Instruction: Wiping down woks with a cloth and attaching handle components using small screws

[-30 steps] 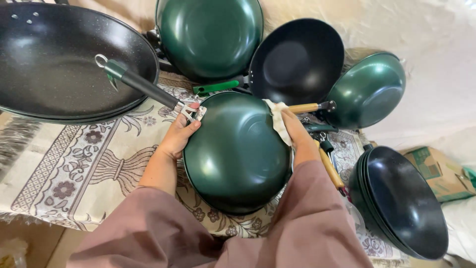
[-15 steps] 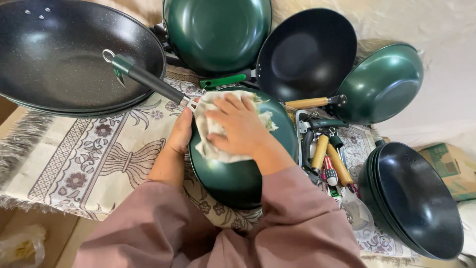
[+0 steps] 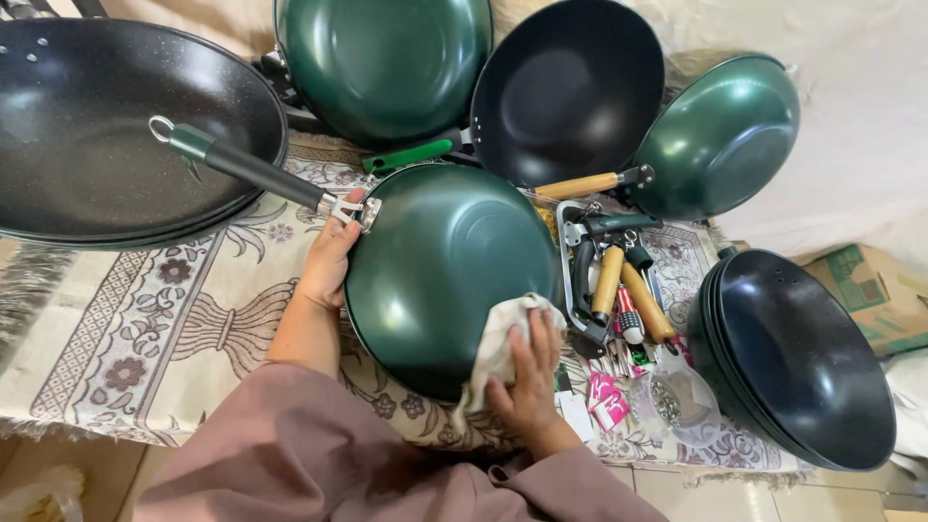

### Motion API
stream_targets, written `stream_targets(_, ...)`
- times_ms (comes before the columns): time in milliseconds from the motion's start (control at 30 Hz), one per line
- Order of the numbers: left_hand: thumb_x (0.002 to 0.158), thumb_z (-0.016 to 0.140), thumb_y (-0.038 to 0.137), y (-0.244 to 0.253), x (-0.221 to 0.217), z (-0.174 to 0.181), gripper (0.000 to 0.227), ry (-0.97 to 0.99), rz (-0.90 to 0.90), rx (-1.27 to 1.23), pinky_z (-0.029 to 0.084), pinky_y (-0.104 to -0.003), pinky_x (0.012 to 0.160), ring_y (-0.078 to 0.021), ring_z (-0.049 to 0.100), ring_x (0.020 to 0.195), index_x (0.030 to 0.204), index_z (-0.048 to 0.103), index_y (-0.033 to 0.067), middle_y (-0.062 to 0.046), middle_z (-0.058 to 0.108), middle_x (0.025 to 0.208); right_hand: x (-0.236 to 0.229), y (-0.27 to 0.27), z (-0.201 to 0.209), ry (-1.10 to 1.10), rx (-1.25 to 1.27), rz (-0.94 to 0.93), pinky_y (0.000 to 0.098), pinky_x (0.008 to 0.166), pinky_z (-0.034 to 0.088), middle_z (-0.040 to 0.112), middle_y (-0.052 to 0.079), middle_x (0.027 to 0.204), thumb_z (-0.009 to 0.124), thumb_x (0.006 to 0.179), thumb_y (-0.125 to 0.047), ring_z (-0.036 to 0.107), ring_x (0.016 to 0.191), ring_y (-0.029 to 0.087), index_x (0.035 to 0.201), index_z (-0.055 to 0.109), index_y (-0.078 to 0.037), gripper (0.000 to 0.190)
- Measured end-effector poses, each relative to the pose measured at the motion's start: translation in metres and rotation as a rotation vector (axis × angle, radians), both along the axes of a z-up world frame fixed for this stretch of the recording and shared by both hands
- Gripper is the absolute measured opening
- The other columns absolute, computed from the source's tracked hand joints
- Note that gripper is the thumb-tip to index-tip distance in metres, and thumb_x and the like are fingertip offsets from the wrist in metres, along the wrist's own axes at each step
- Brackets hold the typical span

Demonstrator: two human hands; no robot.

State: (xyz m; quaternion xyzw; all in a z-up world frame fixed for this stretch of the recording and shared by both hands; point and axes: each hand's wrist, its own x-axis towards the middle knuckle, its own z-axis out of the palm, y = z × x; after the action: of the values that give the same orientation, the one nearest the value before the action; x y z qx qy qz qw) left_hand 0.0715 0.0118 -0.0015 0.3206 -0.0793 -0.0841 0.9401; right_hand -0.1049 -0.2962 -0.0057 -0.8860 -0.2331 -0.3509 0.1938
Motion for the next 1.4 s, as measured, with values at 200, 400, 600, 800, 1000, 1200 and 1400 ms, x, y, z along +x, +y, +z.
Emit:
stream_targets(200,0.099,0.063,0.019,-0.001,0.01,-0.018,0.063,-0.105,0.048,-0.006,0.064,-0.05,0.085,-0.0329,0.071,0.112,0.158,0.04,0.0135,-0.023,0.064,0.137,0.061,-0.056,0.01,0.511,0.947,0.03,0.0379,0.118,0.045,0.04,0.025,0.159,0.038,0.109,-0.022,0.052,0.137,0.036,0.158,0.028,0.002,0.056)
stream_targets(400,0.099,0.062,0.018,0.002,0.012,-0.019,0.063,-0.105,0.042,-0.013,0.063,-0.052,0.085,-0.0358,0.07,0.112,0.158,0.039,0.014,-0.024,0.063,0.137,0.133,-0.051,0.085,0.669,0.388,0.023,0.0427,0.122,0.037,0.063,0.029,0.134,0.043,0.107,-0.016,0.059,0.129,0.038,0.15,0.05,0.0,0.047)
stream_targets(600,0.1,0.06,0.017,0.001,0.015,-0.017,0.063,-0.11,0.06,-0.02,0.063,-0.052,0.085,-0.0363,0.07,0.112,0.159,0.037,0.013,-0.023,0.063,0.138,0.234,-0.052,0.09,0.883,0.302,-0.09,0.0374,0.126,0.028,0.051,-0.011,0.156,0.058,0.098,-0.043,0.042,0.148,0.017,0.147,0.053,-0.048,0.049)
stream_targets(800,0.102,0.058,0.019,0.0,0.013,-0.016,0.061,-0.12,0.082,-0.004,0.063,-0.052,0.088,-0.0355,0.069,0.116,0.159,0.037,0.0143,-0.021,0.062,0.14,0.264,0.054,0.131,0.726,-0.166,-0.013,0.0464,0.121,0.037,0.056,-0.017,0.146,0.061,0.089,-0.062,0.046,0.144,0.018,0.137,0.058,-0.052,0.049)
stream_targets(1000,0.108,0.045,0.032,-0.007,0.001,0.007,0.052,-0.05,0.087,-0.028,0.061,-0.055,0.093,-0.0366,0.067,0.119,0.158,0.038,0.018,-0.021,0.061,0.142,0.206,0.132,0.143,0.45,-0.54,0.098,0.0629,0.117,0.033,0.057,-0.006,0.146,0.059,0.083,-0.075,0.043,0.145,0.027,0.133,0.062,-0.046,0.058)
stream_targets(1200,0.107,0.036,0.05,-0.005,0.001,0.005,0.055,0.041,0.004,-0.086,0.057,-0.053,0.099,-0.0353,0.067,0.12,0.158,0.041,0.0303,-0.017,0.065,0.138,0.109,0.145,0.138,0.103,-0.611,0.226,0.0703,0.111,0.034,0.057,0.008,0.142,0.07,0.072,-0.061,0.043,0.142,0.038,0.131,0.066,-0.032,0.066)
stream_targets(1400,0.105,0.052,0.028,0.002,0.015,-0.022,0.055,-0.021,0.059,-0.056,0.06,-0.052,0.097,-0.0361,0.068,0.118,0.158,0.042,0.02,-0.02,0.063,0.139,0.017,0.117,0.091,-0.199,-0.48,0.206,0.0793,0.111,0.026,0.047,0.018,0.156,0.079,0.077,-0.042,0.04,0.146,0.044,0.144,0.058,-0.021,0.073)
